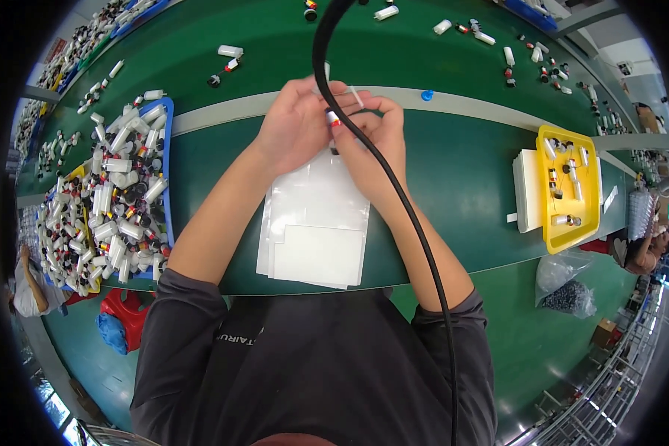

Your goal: The person assembles small plastic components by hand, picking them from parts bins and placing them into a white fixture on a conveyor belt.

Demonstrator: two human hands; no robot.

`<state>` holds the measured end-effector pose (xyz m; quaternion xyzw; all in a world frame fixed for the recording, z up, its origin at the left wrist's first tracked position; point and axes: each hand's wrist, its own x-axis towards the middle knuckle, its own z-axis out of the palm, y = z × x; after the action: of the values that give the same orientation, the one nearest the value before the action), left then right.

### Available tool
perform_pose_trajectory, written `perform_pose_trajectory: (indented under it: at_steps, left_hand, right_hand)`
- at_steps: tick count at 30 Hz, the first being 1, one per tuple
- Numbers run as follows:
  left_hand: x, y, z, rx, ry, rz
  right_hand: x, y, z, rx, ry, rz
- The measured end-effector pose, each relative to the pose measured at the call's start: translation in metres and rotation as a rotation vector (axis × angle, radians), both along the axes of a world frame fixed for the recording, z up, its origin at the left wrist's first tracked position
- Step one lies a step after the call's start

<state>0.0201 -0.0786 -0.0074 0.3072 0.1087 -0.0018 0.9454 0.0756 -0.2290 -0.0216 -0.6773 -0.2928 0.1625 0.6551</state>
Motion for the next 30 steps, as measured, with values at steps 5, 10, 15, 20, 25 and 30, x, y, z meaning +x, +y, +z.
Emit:
perform_pose_trajectory:
  at_steps: [5,10,15,20,25,30]
  left_hand:
    - [-0.002,0.007,0.006,0.33,-0.044,-0.082]
    - [-0.001,0.008,-0.006,0.5,-0.108,-0.05]
    - [-0.001,0.007,-0.005,0.489,-0.119,0.054]
    - [-0.001,0.009,-0.006,0.56,-0.113,-0.004]
    - [-0.002,0.007,-0.004,0.615,-0.115,-0.005]
    - [-0.002,0.007,-0.009,0.648,-0.135,-0.037]
  right_hand:
    - [0.017,-0.004,0.011,0.189,0.383,0.077]
    - [0.018,-0.01,0.007,0.225,0.492,0.09]
    - [0.029,-0.009,0.002,0.221,0.078,-0.109]
    - [0.03,-0.015,0.03,0.161,0.211,-0.069]
    - [0.043,-0.018,0.027,0.064,0.351,0.102]
    - [0.047,-0.014,0.029,0.098,0.516,0.148]
